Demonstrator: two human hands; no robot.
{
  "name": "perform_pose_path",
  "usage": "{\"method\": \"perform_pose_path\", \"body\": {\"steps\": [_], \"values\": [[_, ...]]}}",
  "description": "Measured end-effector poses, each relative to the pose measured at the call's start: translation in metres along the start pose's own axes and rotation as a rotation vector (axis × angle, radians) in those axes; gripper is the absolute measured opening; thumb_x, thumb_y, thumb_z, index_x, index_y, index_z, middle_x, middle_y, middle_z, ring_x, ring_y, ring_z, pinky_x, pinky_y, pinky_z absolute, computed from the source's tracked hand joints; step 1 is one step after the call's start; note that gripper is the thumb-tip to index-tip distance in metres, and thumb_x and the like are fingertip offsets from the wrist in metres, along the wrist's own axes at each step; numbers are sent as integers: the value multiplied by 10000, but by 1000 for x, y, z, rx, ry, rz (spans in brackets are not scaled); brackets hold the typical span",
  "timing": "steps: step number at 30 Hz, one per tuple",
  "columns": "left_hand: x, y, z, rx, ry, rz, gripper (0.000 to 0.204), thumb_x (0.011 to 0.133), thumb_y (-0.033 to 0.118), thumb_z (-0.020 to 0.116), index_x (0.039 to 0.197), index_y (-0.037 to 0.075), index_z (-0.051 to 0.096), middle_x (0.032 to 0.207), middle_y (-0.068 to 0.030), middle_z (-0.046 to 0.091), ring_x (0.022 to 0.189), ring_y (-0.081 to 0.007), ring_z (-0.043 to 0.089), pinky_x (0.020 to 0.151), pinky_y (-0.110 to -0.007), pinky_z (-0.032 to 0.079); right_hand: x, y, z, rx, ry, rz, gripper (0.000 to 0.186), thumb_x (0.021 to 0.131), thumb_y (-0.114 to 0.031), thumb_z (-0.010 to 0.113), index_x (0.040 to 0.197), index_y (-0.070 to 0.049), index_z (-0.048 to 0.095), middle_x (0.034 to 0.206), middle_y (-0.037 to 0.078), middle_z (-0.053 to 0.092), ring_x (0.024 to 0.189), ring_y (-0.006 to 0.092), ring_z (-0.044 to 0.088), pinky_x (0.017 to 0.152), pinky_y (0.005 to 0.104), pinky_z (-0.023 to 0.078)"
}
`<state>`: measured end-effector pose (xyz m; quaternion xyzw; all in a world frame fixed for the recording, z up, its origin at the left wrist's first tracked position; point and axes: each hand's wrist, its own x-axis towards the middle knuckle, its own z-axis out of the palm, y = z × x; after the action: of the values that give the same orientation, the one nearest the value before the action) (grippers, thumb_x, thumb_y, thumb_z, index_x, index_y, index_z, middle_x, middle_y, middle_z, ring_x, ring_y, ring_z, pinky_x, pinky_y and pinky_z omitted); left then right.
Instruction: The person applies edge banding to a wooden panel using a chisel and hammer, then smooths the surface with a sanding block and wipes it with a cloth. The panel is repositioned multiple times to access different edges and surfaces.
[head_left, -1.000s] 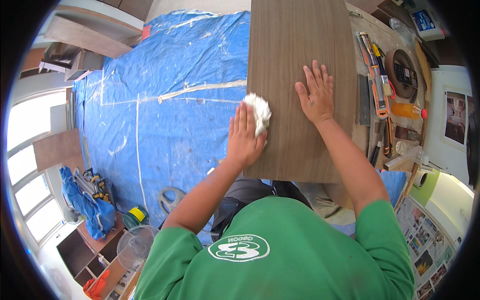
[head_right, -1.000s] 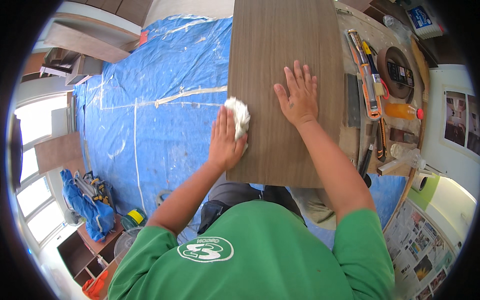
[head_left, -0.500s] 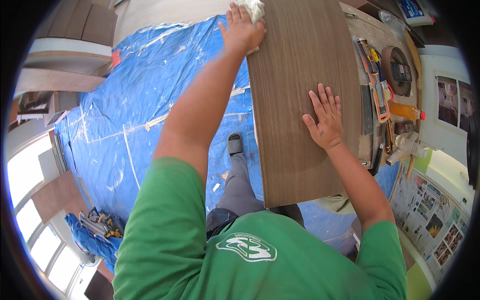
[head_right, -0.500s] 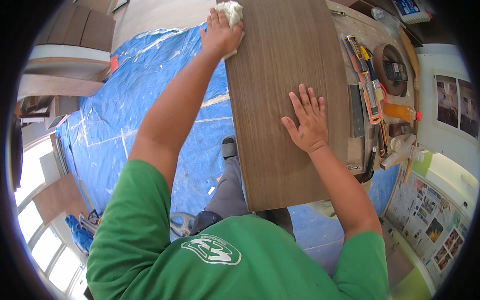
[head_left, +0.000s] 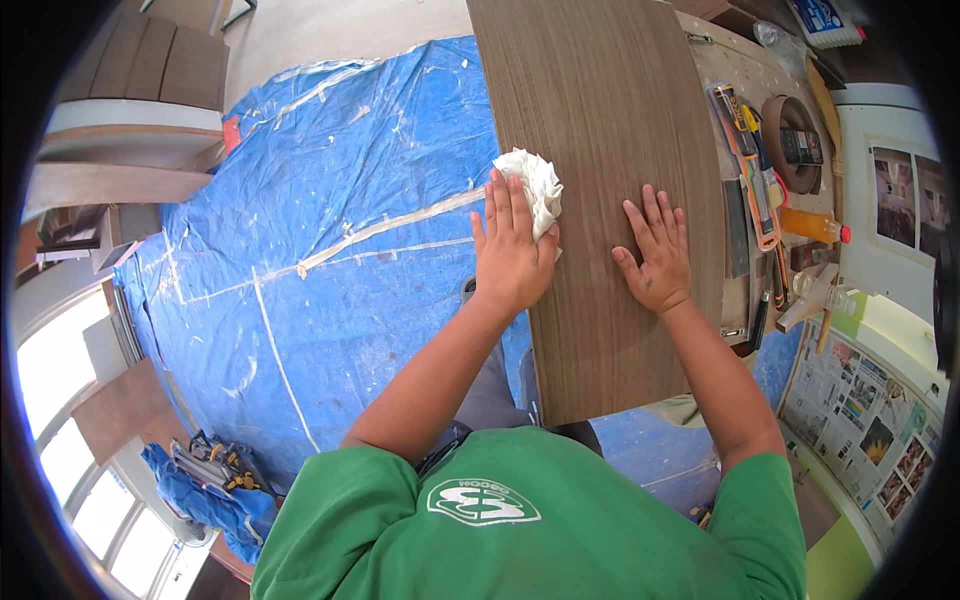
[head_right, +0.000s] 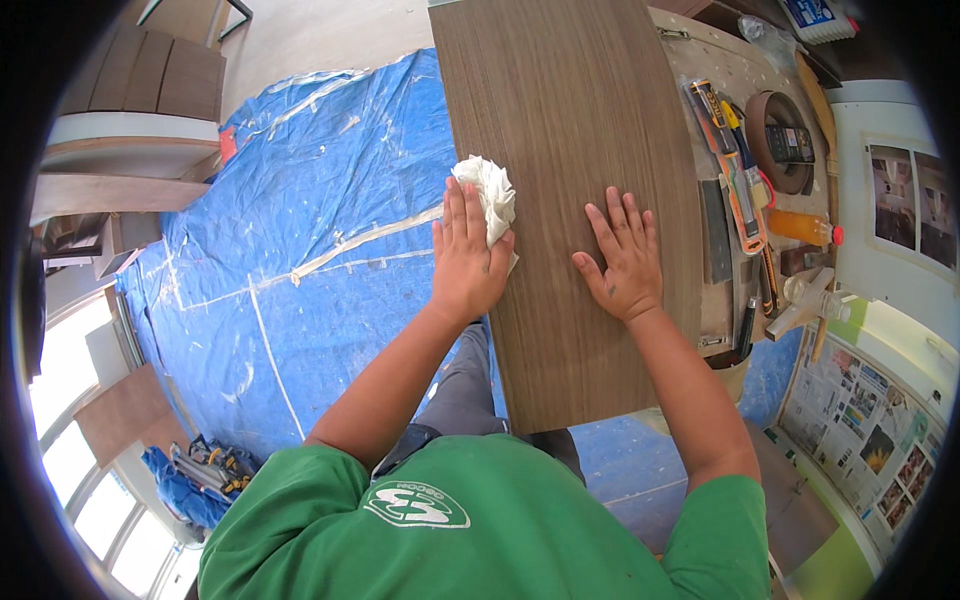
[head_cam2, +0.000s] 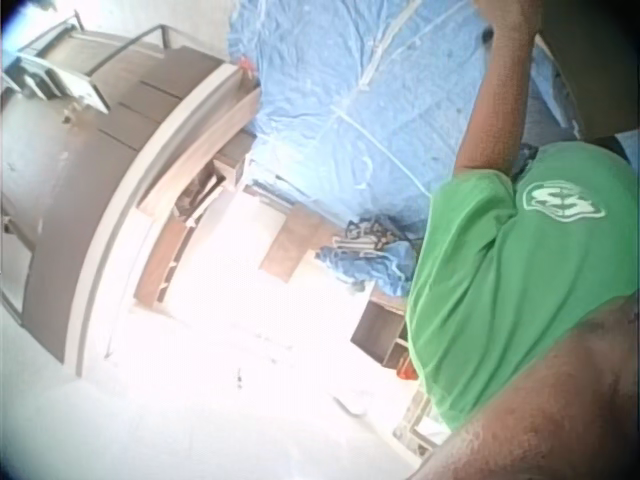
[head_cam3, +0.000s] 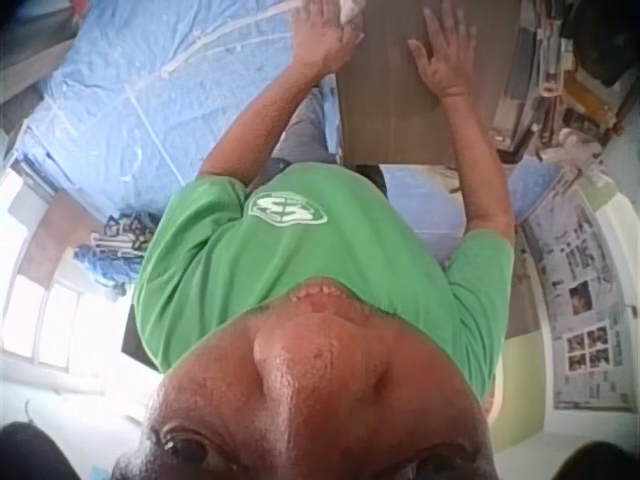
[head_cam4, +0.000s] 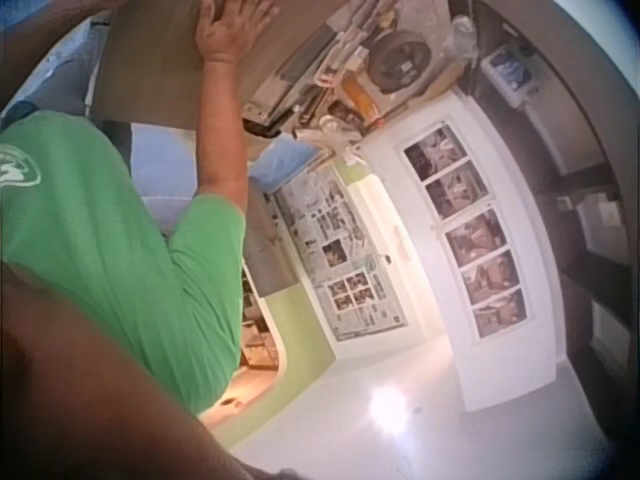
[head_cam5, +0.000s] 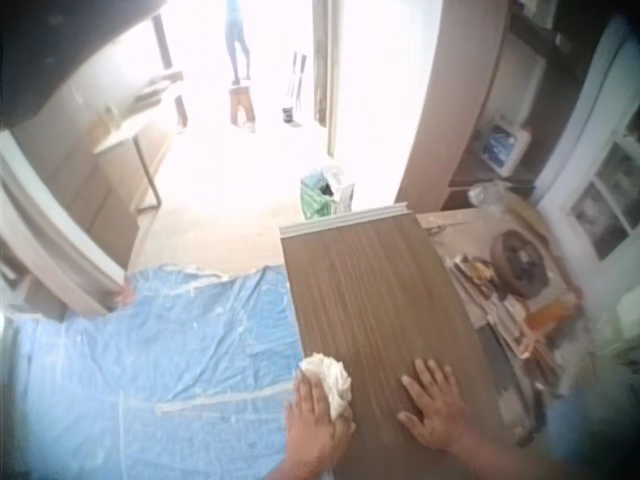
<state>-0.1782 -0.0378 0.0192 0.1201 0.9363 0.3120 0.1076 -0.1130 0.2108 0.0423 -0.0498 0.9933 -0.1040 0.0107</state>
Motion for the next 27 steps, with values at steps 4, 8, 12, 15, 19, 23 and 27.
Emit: {"method": "perform_pose_path", "body": {"steps": [4, 8, 12, 15, 19, 23, 27], "values": [[69, -8, -8, -45, 70, -32, 859, 1008, 419, 530, 1639, 6, 119, 1706, -265, 89, 1580, -433, 118, 1209, -665, 169, 0, 0, -1, 11, 4, 7, 666, 1003, -558, 526, 1557, -195, 457, 1682, 113, 314, 1559, 341, 256, 1259, 531, 154], [156, -26, -25, 7, 149, -60, 856, 1014, 481, 494, 1643, 26, 134, 1722, -212, 90, 1591, -388, 111, 1227, -644, 146, 6, -3, 0, 17, 16, -12, 660, 1003, -552, 530, 1554, -195, 463, 1678, 116, 321, 1554, 351, 263, 1257, 532, 160], [143, -23, -15, 23, 116, -32, 846, 1019, 481, 471, 1645, 26, 130, 1724, -210, 78, 1594, -385, 93, 1242, -623, 112, 2, -2, -1, -5, 30, -5, 655, 1004, -550, 531, 1551, -195, 466, 1673, 123, 330, 1547, 363, 276, 1253, 538, 173], [100, -14, -8, 49, 58, -30, 847, 1018, 463, 472, 1642, 10, 122, 1720, -228, 71, 1592, -398, 85, 1246, -618, 88, 1, -1, -2, -11, 22, -5, 653, 1007, -548, 528, 1555, -201, 458, 1673, 129, 328, 1544, 366, 283, 1250, 543, 179], [135, -24, -14, 59, 144, -11, 840, 1012, 475, 468, 1639, 13, 154, 1717, -222, 106, 1591, -396, 97, 1242, -630, 94, 3, -4, -3, 2, 21, -10, 648, 1006, -540, 534, 1555, -205, 457, 1671, 133, 331, 1541, 369, 288, 1247, 549, 185], [229, -31, -32, 48, 200, -43, 837, 1001, 518, 433, 1636, 25, 197, 1722, -184, 142, 1594, -370, 114, 1244, -631, 96, 1, -1, -3, -13, 13, -3, 648, 1005, -533, 541, 1557, -206, 453, 1671, 132, 330, 1542, 374, 285, 1246, 553, 190], [296, -37, -50, 84, 213, -116, 852, 996, 534, 409, 1639, 24, 181, 1727, -175, 127, 1596, -355, 113, 1250, -619, 86, 4, -2, -3, -16, 17, -12, 649, 1005, -528, 543, 1561, -208, 446, 1674, 131, 323, 1544, 374, 280, 1247, 554, 190]]}}
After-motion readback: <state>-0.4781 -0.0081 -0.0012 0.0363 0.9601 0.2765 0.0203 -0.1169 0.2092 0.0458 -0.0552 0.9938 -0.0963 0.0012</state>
